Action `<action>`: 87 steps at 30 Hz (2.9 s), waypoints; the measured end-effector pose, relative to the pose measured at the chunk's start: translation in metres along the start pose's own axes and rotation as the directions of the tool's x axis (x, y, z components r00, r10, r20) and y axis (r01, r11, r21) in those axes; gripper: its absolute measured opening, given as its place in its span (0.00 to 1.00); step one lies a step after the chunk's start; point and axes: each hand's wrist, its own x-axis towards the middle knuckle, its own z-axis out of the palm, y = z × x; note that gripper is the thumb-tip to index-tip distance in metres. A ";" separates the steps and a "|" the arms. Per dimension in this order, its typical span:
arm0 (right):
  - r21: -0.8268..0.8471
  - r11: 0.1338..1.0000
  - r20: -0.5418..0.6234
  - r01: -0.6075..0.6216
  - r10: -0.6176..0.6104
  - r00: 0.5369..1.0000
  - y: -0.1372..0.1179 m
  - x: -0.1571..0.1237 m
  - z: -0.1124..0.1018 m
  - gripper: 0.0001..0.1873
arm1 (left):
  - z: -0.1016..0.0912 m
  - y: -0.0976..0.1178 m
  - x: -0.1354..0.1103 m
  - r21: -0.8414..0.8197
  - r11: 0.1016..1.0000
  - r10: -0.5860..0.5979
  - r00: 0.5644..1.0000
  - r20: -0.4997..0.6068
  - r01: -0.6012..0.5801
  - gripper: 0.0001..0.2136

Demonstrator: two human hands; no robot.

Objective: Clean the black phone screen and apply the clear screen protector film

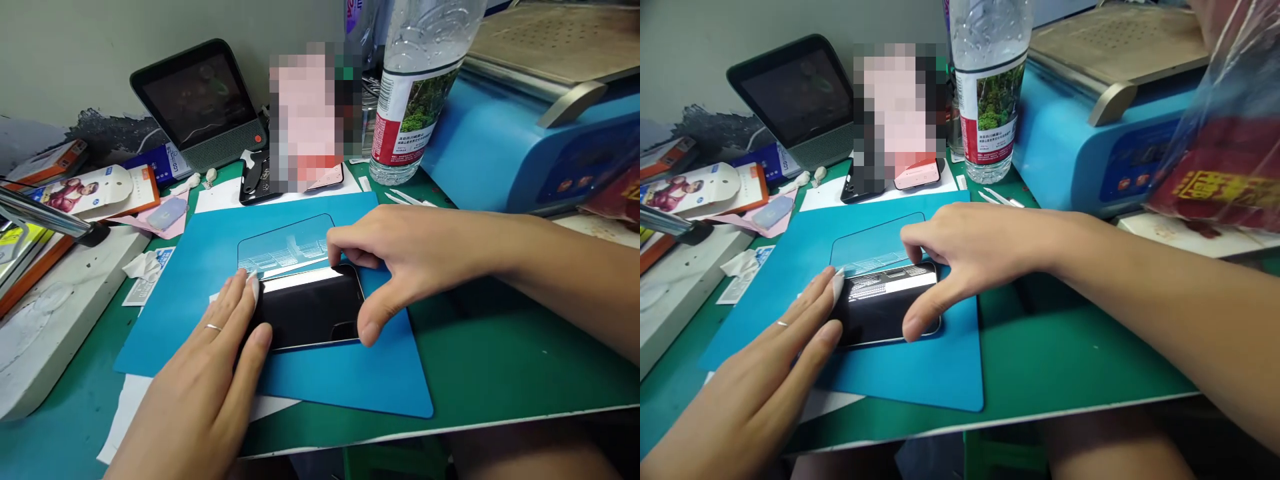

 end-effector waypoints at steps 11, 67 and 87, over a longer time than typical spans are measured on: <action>0.160 0.969 -0.121 0.190 -0.172 0.978 0.013 0.001 0.008 0.47 | 0.007 0.014 -0.015 0.136 0.967 0.206 0.976 0.070 -0.214 0.38; 0.238 0.962 -0.096 0.131 -0.111 0.989 0.012 0.001 0.010 0.49 | 0.028 0.066 0.004 0.135 0.927 0.345 0.937 0.054 -0.349 0.49; 0.042 0.987 -0.097 0.152 -0.148 0.984 0.012 0.007 0.007 0.37 | -0.003 0.025 0.003 -0.026 0.999 0.032 0.998 0.062 -0.031 0.32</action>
